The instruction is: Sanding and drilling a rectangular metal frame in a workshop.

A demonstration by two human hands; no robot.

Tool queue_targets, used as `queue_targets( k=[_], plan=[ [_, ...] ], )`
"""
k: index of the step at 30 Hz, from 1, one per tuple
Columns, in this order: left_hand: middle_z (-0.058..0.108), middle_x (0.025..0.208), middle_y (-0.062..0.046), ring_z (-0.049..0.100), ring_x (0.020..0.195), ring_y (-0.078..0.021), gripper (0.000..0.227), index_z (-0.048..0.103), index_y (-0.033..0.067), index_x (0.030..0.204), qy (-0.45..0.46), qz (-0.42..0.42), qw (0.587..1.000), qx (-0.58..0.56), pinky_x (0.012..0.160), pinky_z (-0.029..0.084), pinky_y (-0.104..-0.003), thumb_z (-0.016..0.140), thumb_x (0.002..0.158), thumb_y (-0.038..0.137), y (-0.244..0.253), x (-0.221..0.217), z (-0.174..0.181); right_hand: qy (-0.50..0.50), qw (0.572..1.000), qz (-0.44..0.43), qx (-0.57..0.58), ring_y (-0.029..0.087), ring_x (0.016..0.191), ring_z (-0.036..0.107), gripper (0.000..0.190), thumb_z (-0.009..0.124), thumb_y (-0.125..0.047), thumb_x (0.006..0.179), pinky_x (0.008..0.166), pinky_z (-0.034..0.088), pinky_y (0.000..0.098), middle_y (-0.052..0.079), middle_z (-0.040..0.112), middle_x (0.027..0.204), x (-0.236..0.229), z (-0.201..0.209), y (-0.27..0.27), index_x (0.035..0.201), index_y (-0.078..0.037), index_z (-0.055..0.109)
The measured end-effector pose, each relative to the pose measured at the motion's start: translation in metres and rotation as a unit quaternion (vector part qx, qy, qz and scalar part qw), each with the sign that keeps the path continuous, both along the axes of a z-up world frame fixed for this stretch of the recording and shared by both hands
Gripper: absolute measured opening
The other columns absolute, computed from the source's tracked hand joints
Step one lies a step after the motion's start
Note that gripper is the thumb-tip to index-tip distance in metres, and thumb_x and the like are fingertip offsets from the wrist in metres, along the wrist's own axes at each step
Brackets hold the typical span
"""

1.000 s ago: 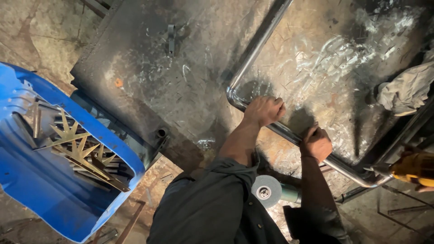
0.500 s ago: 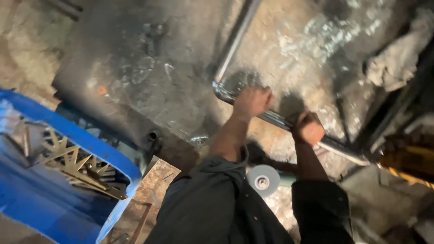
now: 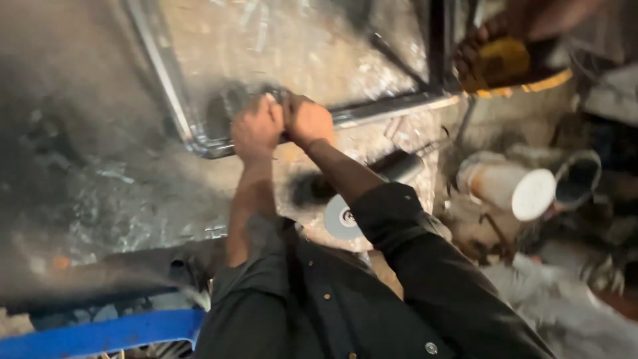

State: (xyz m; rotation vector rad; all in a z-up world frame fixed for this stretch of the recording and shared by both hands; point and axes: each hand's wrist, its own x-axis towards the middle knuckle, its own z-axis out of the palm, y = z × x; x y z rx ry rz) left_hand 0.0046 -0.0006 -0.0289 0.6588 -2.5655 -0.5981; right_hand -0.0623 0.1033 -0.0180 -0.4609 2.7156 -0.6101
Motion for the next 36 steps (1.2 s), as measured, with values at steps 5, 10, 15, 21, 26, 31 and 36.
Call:
queue_targets(
  k=[5, 10, 15, 21, 26, 31, 36],
  plan=[
    [0.065, 0.071, -0.016, 0.064, 0.061, -0.0403, 0.029, 0.063, 0.0082, 0.077, -0.013, 0.002, 1.0, -0.013, 0.056, 0.051, -0.052, 0.062, 0.1, 0.025, -0.001, -0.004, 0.019, 0.057, 0.998, -0.018, -0.036, 0.04, 0.077, 0.071, 0.036, 0.053, -0.04, 0.1, 0.068, 0.055, 0.0521, 0.015, 0.074, 0.088, 0.002, 0.006, -0.006, 0.087, -0.013, 0.072],
    [0.065, 0.07, -0.016, 0.063, 0.061, -0.0404, 0.031, 0.061, 0.0076, 0.075, -0.019, 0.004, 1.0, -0.005, 0.056, 0.05, -0.052, 0.062, 0.102, 0.022, 0.003, -0.003, 0.023, 0.115, 0.991, -0.009, -0.065, 0.037, 0.073, 0.071, 0.032, 0.056, -0.036, 0.1, 0.064, 0.056, 0.0497, 0.013, 0.073, 0.083, 0.006, 0.003, -0.005, 0.082, -0.012, 0.07],
    [0.064, 0.07, -0.016, 0.062, 0.06, -0.0396, 0.03, 0.06, 0.0075, 0.075, -0.007, 0.005, 1.0, -0.002, 0.056, 0.05, -0.052, 0.062, 0.102, 0.021, -0.001, -0.003, 0.021, 0.112, 0.992, -0.005, -0.053, 0.036, 0.072, 0.071, 0.032, 0.059, -0.034, 0.099, 0.062, 0.056, 0.0494, 0.012, 0.073, 0.081, 0.006, -0.001, -0.004, 0.077, -0.012, 0.069],
    [0.064, 0.07, -0.015, 0.062, 0.061, -0.0386, 0.031, 0.06, 0.0068, 0.074, -0.012, 0.016, 1.0, -0.006, 0.057, 0.05, -0.051, 0.062, 0.101, 0.021, 0.002, -0.002, 0.026, 0.109, 0.992, -0.012, -0.06, 0.036, 0.073, 0.071, 0.034, 0.059, -0.034, 0.099, 0.064, 0.057, 0.0485, 0.012, 0.073, 0.082, 0.007, 0.003, -0.006, 0.076, -0.012, 0.068],
    [0.065, 0.072, -0.014, 0.063, 0.062, -0.038, 0.03, 0.061, 0.0074, 0.075, -0.007, 0.022, 1.0, -0.011, 0.057, 0.051, -0.05, 0.062, 0.101, 0.021, 0.003, -0.003, 0.023, 0.104, 0.993, -0.002, -0.052, 0.036, 0.073, 0.071, 0.035, 0.057, -0.035, 0.1, 0.065, 0.056, 0.0493, 0.011, 0.073, 0.082, 0.006, 0.005, -0.005, 0.076, -0.013, 0.069],
    [0.066, 0.071, -0.014, 0.064, 0.061, -0.038, 0.029, 0.063, 0.0082, 0.074, -0.021, 0.032, 0.999, -0.018, 0.056, 0.052, -0.049, 0.063, 0.099, 0.022, 0.001, -0.004, 0.023, 0.097, 0.994, 0.01, -0.054, 0.037, 0.072, 0.07, 0.032, 0.055, -0.036, 0.099, 0.064, 0.056, 0.05, 0.012, 0.073, 0.083, 0.007, 0.011, -0.005, 0.083, -0.013, 0.071],
    [0.066, 0.071, -0.014, 0.065, 0.063, -0.0369, 0.027, 0.062, 0.0081, 0.075, -0.006, 0.02, 1.0, -0.004, 0.059, 0.053, -0.049, 0.063, 0.099, 0.021, 0.001, -0.004, 0.019, 0.102, 0.994, 0.009, -0.031, 0.038, 0.072, 0.07, 0.032, 0.055, -0.035, 0.101, 0.064, 0.055, 0.0505, 0.012, 0.072, 0.082, 0.006, 0.007, -0.005, 0.083, -0.013, 0.069]
  ],
)
